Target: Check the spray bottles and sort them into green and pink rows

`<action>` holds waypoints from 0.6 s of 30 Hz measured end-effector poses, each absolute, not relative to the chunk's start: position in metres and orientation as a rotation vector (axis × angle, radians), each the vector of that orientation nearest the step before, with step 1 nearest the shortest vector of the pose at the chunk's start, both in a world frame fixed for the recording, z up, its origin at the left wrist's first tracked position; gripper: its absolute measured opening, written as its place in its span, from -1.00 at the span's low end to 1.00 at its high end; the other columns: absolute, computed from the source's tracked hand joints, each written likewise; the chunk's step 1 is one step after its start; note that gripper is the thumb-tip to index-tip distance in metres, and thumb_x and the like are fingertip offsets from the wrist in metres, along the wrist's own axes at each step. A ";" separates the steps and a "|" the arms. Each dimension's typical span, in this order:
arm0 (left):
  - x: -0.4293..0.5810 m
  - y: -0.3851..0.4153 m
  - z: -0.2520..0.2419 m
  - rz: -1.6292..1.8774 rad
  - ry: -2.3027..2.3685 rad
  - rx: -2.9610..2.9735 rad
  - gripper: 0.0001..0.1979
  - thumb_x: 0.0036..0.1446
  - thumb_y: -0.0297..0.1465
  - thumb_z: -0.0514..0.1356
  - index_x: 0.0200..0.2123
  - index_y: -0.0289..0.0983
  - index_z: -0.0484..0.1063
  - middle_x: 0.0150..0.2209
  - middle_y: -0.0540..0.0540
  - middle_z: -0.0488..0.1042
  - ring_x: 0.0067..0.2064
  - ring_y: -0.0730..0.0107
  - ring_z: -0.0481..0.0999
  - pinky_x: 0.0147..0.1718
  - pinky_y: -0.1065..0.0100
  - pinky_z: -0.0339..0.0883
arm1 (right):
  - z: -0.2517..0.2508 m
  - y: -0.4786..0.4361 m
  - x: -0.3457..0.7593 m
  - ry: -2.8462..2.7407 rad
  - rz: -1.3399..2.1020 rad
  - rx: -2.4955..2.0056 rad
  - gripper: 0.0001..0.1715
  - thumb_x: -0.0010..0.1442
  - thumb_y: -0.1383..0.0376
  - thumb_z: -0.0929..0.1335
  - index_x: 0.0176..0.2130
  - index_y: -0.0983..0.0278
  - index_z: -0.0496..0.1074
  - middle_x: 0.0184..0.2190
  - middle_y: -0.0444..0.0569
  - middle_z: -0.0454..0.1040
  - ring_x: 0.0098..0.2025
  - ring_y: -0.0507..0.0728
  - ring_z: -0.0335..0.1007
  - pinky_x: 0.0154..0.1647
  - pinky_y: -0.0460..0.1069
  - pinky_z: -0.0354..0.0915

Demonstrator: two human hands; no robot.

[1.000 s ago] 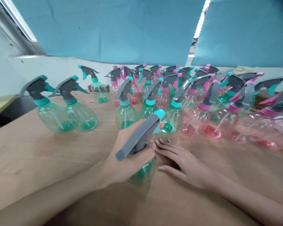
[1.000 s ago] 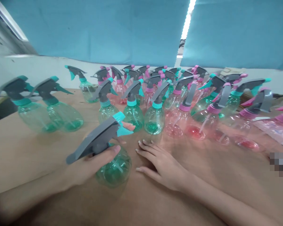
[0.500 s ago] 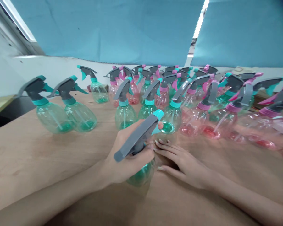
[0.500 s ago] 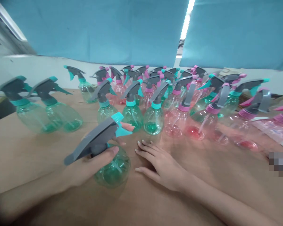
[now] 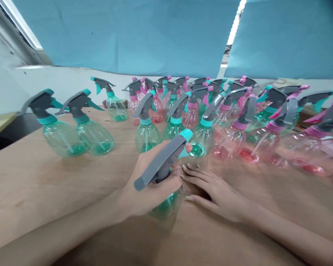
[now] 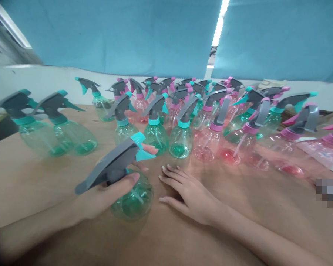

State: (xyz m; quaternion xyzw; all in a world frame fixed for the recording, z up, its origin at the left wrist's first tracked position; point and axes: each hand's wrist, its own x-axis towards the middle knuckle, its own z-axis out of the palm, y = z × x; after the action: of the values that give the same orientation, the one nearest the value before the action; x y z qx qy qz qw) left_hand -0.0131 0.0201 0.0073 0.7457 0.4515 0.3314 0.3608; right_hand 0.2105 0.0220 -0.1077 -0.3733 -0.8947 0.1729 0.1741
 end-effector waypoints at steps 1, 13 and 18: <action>-0.013 0.020 0.007 0.852 1.160 1.914 -0.68 -0.07 -0.44 0.11 -0.17 -0.12 0.38 -0.45 0.09 0.42 -0.51 0.39 0.37 -0.54 0.38 0.31 | -0.108 0.022 0.211 -2.537 0.489 -1.057 -0.30 0.35 -0.01 0.26 0.36 0.17 0.11 0.35 0.00 0.17 0.39 0.25 0.03 0.35 0.27 0.09; -0.014 0.022 0.007 0.884 1.068 1.959 -0.68 -0.09 -0.49 0.07 -0.20 -0.16 0.33 -0.48 0.12 0.26 -0.55 0.46 0.20 -0.61 0.42 0.18 | -0.105 0.021 0.209 -2.535 0.497 -1.085 -0.32 0.35 -0.02 0.26 0.33 0.20 0.17 0.35 0.01 0.18 0.38 0.24 0.03 0.35 0.25 0.10; -0.015 0.024 0.008 0.881 1.061 2.020 -0.82 -0.12 -0.49 0.07 -0.38 -0.13 0.20 -0.52 0.13 0.19 -0.52 0.43 0.22 -0.52 0.40 0.24 | -0.104 0.021 0.209 -2.562 0.486 -1.095 -0.32 0.36 -0.03 0.23 0.32 0.24 0.20 0.35 0.00 0.17 0.39 0.23 0.02 0.36 0.23 0.09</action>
State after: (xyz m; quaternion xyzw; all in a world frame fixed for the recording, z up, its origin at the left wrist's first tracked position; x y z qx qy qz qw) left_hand -0.0153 0.0240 0.0085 0.7764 0.4079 0.3388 0.3407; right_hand 0.2087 0.0213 -0.1044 -0.3824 -0.8948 0.1696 0.1560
